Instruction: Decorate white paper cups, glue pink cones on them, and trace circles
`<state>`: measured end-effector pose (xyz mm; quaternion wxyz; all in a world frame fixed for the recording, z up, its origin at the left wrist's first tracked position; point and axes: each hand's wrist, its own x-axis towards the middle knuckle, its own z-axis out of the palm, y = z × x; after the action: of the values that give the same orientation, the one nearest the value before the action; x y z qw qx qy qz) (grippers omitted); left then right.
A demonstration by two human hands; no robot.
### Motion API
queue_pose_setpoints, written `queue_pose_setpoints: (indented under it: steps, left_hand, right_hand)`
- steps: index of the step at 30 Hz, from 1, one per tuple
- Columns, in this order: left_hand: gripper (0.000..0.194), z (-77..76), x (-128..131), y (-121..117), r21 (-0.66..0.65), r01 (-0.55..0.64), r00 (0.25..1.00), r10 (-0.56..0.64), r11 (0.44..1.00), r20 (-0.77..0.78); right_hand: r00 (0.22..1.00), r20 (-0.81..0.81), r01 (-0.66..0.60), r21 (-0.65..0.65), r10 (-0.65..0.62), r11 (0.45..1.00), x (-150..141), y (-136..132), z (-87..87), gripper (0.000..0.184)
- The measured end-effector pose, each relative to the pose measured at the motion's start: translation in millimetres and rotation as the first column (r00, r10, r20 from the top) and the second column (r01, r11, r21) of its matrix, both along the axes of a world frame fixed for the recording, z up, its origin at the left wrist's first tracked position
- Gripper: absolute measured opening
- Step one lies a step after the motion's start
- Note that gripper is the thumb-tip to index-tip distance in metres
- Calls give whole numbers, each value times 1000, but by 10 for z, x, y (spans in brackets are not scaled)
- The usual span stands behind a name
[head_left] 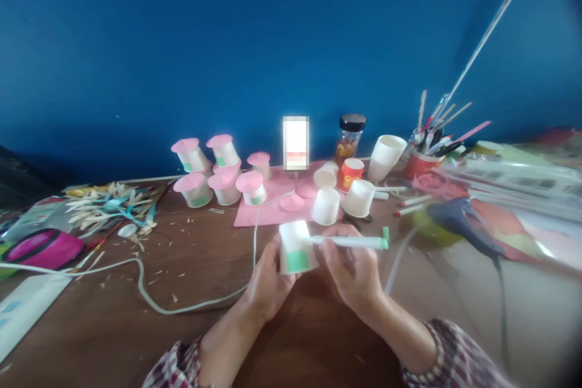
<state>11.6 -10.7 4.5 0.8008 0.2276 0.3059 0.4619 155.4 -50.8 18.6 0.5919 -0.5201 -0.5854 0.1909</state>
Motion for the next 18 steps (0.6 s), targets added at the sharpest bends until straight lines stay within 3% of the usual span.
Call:
queue_pose_setpoints:
  steps: [7, 18]
  left_hand:
    - [30, 28, 11, 14, -79, 34, 999, -34, 996, 3]
    - [38, 30, 3, 2, -11, 92, 995, -92, 996, 40]
  right_hand:
    - [999, 45, 1, 10, -1, 1000, -1, 28, 14, 4]
    - [1000, 19, -11, 20, 11, 1000, 17, 26, 39, 2]
